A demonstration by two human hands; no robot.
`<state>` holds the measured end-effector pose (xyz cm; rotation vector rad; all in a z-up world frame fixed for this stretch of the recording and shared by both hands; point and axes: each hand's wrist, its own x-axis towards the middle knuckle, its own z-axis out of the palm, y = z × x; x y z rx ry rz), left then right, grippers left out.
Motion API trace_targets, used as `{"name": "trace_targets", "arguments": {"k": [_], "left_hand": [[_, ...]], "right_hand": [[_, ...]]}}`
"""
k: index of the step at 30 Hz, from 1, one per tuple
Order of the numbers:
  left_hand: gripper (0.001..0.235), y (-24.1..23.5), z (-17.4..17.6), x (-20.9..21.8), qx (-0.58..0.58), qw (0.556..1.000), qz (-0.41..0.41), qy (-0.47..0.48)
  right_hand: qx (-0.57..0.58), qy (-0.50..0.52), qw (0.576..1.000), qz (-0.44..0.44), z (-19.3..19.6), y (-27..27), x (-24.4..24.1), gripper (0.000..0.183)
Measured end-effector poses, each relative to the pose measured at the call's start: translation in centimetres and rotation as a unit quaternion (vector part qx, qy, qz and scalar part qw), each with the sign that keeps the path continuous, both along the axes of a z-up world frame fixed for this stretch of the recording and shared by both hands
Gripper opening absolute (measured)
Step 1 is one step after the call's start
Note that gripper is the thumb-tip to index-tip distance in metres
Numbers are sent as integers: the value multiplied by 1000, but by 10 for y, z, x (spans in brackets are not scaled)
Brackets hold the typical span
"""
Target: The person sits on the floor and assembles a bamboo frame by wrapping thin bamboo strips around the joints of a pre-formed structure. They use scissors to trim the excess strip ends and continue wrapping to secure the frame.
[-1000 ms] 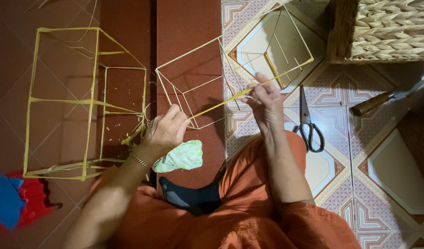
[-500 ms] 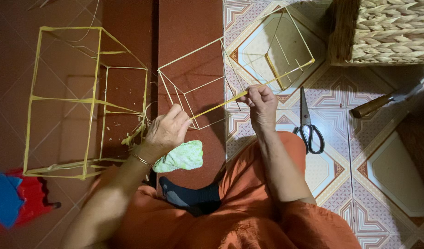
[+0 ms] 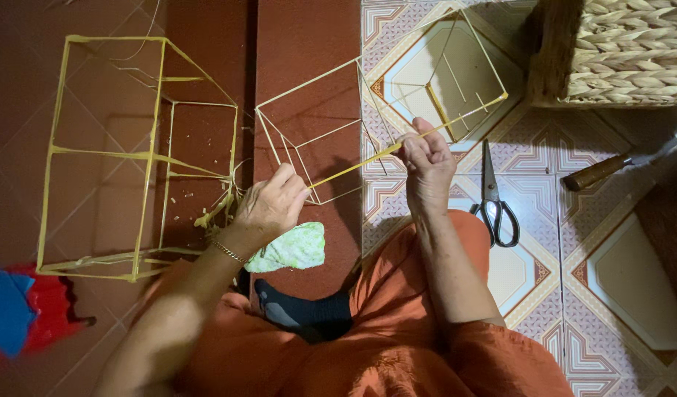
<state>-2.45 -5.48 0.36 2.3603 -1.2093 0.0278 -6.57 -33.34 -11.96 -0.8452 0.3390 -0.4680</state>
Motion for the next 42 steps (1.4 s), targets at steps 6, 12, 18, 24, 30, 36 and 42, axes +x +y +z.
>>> {"name": "trace_targets", "arguments": {"k": [6, 12, 18, 24, 30, 36, 42], "left_hand": [[12, 0, -2, -1, -22, 1000, 1, -4], [14, 1, -6, -1, -13, 1000, 8, 1], [15, 2, -10, -1, -20, 1000, 14, -4], [14, 1, -8, -1, -35, 998, 30, 33], [15, 1, -4, -1, -22, 998, 30, 45], [15, 0, -7, 0, -38, 998, 30, 38], [11, 0, -16, -3, -21, 1000, 6, -15]], "right_hand": [[129, -50, 989, 57, -9, -2, 2, 42], [103, -24, 994, 19, -20, -3, 5, 35], [52, -20, 998, 17, -16, 3, 2, 34], [150, -59, 965, 207, -6, 10, -1, 31], [101, -42, 974, 200, -17, 9, -2, 21], [39, -47, 990, 127, -36, 15, 0, 16], [-8, -30, 997, 65, -16, 31, -2, 21]]}}
